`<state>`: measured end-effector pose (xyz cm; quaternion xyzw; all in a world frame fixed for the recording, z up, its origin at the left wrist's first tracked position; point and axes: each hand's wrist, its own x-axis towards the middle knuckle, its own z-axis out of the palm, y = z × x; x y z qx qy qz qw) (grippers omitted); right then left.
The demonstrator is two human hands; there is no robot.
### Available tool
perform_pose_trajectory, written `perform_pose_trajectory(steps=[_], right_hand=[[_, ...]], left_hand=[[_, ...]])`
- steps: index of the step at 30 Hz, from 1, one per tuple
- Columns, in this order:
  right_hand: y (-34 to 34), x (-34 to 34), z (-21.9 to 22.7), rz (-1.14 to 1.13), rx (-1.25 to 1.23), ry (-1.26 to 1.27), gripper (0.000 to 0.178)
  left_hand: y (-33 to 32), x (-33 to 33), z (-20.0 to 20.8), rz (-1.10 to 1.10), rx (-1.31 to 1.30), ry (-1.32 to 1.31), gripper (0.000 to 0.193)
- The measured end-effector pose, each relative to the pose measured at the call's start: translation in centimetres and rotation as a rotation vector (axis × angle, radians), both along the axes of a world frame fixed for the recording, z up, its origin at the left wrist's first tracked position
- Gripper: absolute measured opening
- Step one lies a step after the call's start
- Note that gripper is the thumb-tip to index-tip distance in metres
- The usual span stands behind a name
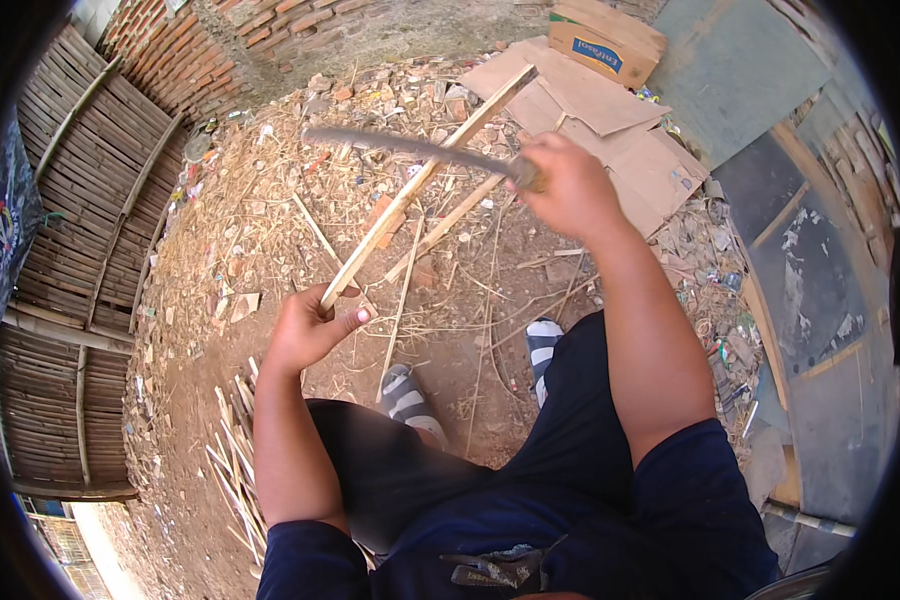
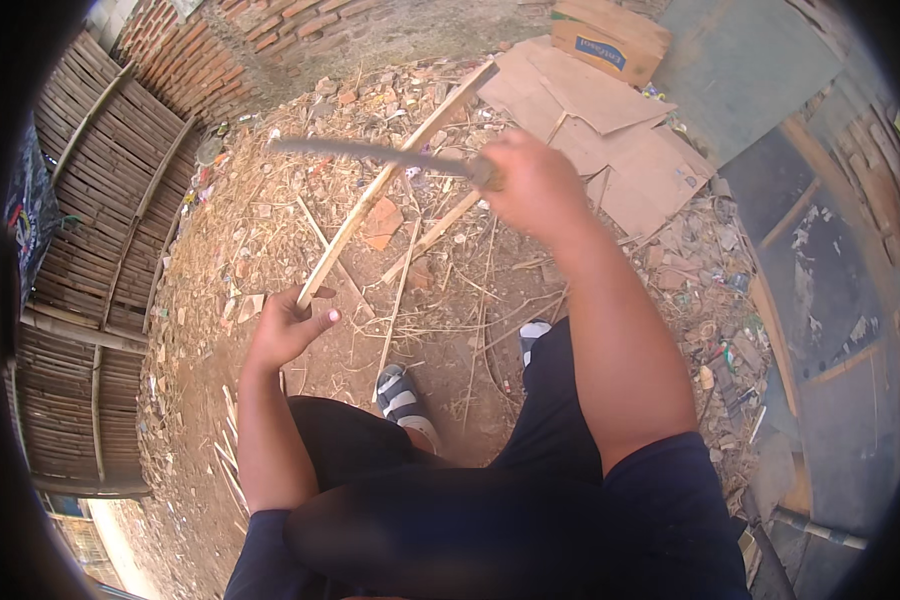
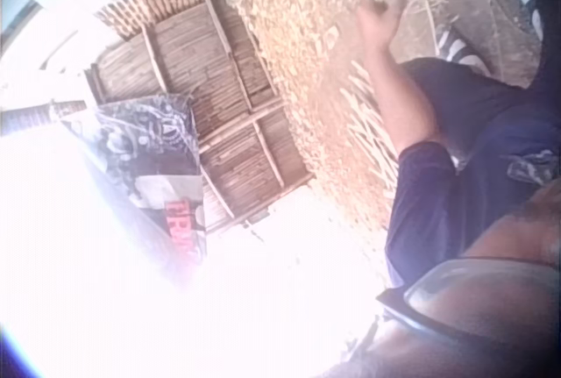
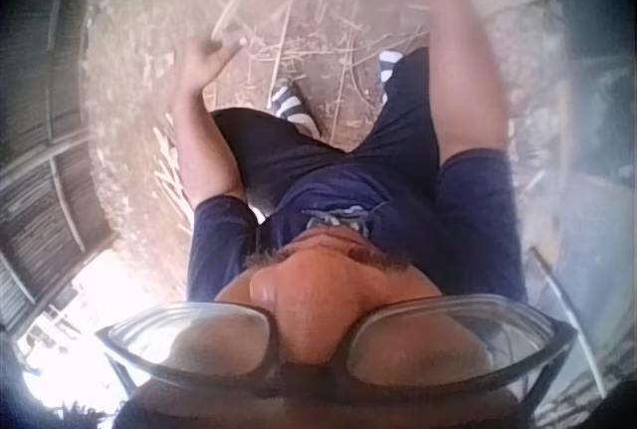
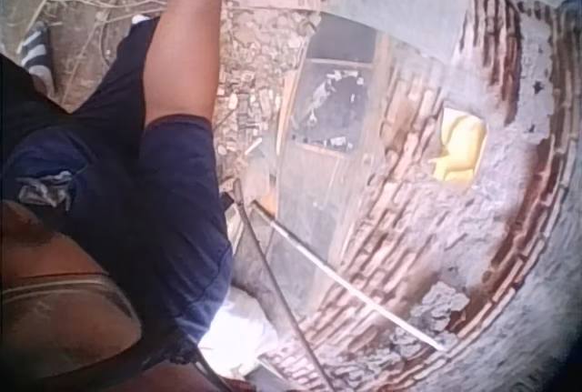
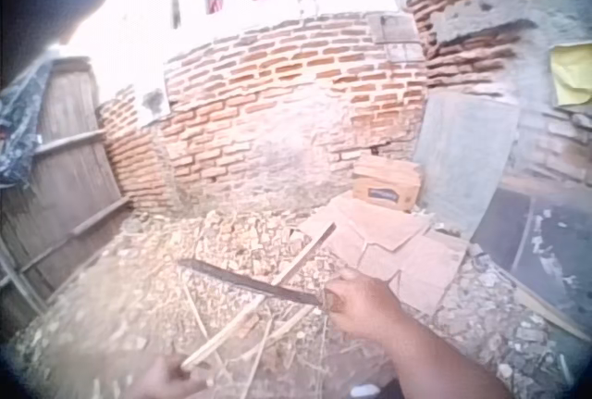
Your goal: The person carves a thin strip of bamboo by hand using a machete while sitting.
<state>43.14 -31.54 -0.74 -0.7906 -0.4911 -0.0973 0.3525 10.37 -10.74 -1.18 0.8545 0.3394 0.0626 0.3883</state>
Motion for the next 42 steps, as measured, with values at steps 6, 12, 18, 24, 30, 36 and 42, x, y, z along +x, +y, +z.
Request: perform_pose_trajectory(steps=[6,12,18,24,30,36,42], right_hand=[[1.2,-2.9,0.3,0.094,-0.094,-0.061,0.027],[0.7,-0.1,-0.4,-0.04,0.052,-0.068,0.026],[0.7,-2.7,0.8,0.077,-0.095,-0.078,0.026],[0.9,0.0,-0.7,-0.02,-0.034,-0.048,0.025],[0.9,-2.5,0.9,0.095,-0.149,-0.033,0.027],[1.1,2.1,-1.0,-0.11,-0.013,0.045,0.025],[1.0,-1.0,0.4,0.014,-0.108,0.015,0.028]], left_hand=[[0.2,-0.5,-0.1,-0.035,-0.153,-0.023,0.04],[0.2,-0.7,-0.3,-0.051,-0.191,-0.023,0.04],[0.1,-0.8,0.0,-0.068,-0.231,-0.056,0.042],[-0.7,0.2,0.1,-0.033,-0.083,-0.067,0.044],[0.2,-0.3,-0.7,-0.007,-0.102,-0.023,0.049],[-2.4,1.3,0.8,0.002,0.03,-0.044,0.05],[-1.1,0.9,-0.3,-0.01,0.019,-0.039,0.053]])
